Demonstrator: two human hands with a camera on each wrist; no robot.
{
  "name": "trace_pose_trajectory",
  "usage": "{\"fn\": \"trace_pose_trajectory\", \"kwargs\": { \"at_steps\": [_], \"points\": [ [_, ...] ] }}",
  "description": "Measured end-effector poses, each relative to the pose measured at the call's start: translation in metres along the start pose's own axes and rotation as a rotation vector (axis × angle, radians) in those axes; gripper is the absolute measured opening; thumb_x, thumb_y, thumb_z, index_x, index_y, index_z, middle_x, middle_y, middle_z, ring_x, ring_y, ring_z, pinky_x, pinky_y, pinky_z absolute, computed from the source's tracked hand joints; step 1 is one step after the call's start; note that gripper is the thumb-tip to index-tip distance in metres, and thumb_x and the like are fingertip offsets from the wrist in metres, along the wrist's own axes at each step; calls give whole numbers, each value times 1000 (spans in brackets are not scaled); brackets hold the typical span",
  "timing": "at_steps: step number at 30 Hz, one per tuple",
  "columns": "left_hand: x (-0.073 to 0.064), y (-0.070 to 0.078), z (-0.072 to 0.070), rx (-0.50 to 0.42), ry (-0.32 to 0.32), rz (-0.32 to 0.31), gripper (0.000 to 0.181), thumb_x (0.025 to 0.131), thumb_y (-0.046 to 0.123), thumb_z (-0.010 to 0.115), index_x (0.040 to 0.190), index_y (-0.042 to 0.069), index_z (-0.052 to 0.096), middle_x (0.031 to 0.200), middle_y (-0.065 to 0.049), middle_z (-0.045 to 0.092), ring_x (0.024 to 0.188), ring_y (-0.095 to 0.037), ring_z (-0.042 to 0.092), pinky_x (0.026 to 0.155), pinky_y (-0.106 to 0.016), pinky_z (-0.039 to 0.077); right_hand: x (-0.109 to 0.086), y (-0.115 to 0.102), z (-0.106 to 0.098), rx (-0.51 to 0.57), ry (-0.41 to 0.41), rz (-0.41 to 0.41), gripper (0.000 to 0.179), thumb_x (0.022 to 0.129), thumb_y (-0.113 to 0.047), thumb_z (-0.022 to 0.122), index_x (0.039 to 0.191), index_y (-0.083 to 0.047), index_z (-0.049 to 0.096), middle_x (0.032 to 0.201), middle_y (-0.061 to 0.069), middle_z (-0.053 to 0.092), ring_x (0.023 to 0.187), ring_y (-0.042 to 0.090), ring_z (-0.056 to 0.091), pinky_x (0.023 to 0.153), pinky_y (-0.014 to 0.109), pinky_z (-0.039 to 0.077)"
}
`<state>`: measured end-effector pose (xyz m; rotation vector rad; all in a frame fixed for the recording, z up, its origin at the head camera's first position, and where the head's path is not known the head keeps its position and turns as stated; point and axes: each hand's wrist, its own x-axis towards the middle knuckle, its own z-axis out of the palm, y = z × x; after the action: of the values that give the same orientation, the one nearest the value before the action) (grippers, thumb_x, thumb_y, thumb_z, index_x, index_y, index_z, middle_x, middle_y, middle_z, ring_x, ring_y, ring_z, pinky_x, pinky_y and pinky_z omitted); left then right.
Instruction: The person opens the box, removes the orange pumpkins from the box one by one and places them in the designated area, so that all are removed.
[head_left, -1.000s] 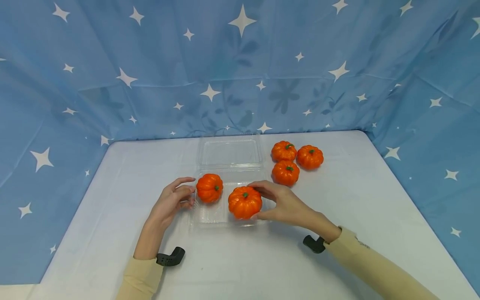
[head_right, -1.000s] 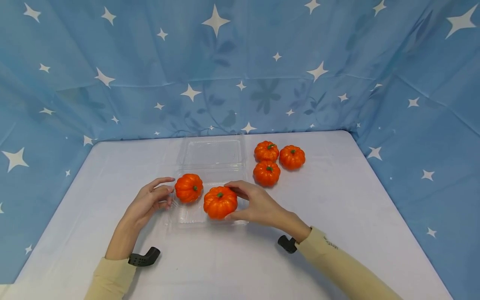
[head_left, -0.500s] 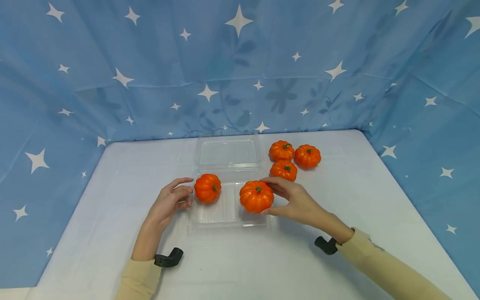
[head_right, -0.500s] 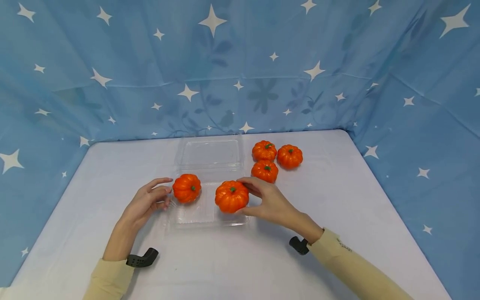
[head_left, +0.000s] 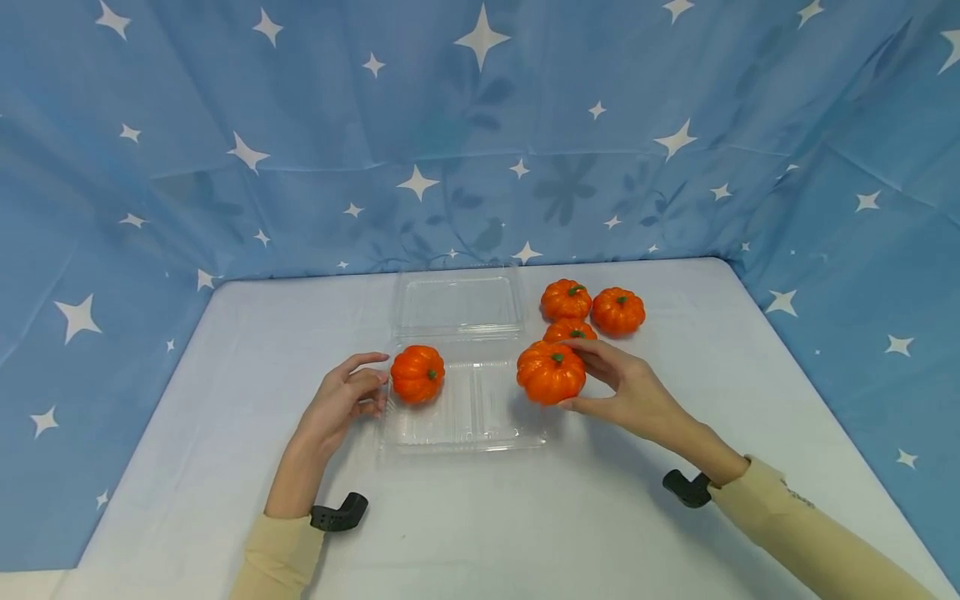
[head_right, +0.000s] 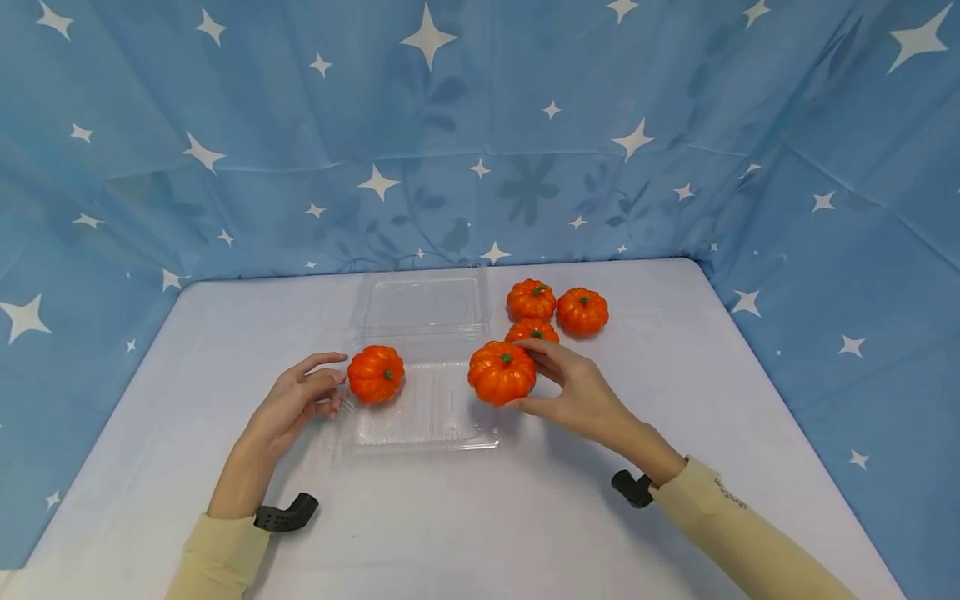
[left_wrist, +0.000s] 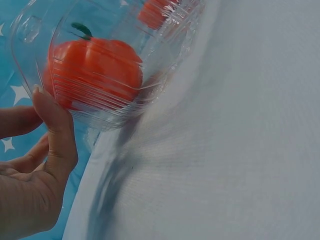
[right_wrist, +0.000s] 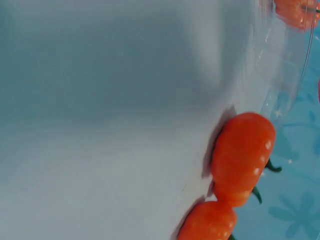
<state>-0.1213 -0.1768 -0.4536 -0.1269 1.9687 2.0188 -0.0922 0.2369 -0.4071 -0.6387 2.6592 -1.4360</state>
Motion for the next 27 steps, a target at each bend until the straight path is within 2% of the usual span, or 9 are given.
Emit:
{"fn": "trace_pose_trajectory", "kwargs": {
  "at_steps": [6, 13, 16, 21, 27],
  "points": [
    [1, 1, -1, 12, -7, 1, 45, 104, 13, 58, 146, 2, 45, 78, 1, 63, 68, -13, 57, 64, -24, 54, -5, 5, -12, -31, 55, 30, 78, 81, -14, 89, 146, -1, 50, 149, 17, 55, 137, 38, 55, 103, 34, 47],
    [0, 1, 0, 12, -1, -7, 46, 104, 14, 59, 146, 2, 45, 78, 2, 64, 68, -13, 58, 63, -24, 54, -10, 17, -26, -46, 101, 75, 73, 83, -14, 87, 145, -3, 50, 147, 18, 54, 138, 40, 53, 100, 14, 44],
    [0, 1, 1, 6, 1, -14, 44, 104, 13, 59, 145, 3, 46, 77, 1, 64, 68, -13, 58, 63, -24, 54, -13, 23, -33, -65, 115, 107, 73, 85, -16, 86, 146, -3, 49, 148, 19, 54, 138, 41, 52, 100, 13, 44],
    [2, 1, 1, 7, 2, -14, 45, 104, 14, 58, 146, 3, 46, 77, 2, 63, 68, -14, 57, 63, -24, 54, -16, 33, -44, -100, 128, 177, 75, 86, -21, 85, 148, -3, 47, 150, 21, 51, 139, 42, 50, 101, 19, 46],
    [2, 1, 0, 16, -3, -10, 45, 104, 13, 58, 146, 2, 45, 76, 2, 63, 68, -13, 57, 63, -24, 54, -18, 46, -55, -134, 132, 266, 79, 88, -26, 84, 151, -2, 43, 153, 24, 47, 141, 43, 49, 103, 38, 45]
  ]
}}
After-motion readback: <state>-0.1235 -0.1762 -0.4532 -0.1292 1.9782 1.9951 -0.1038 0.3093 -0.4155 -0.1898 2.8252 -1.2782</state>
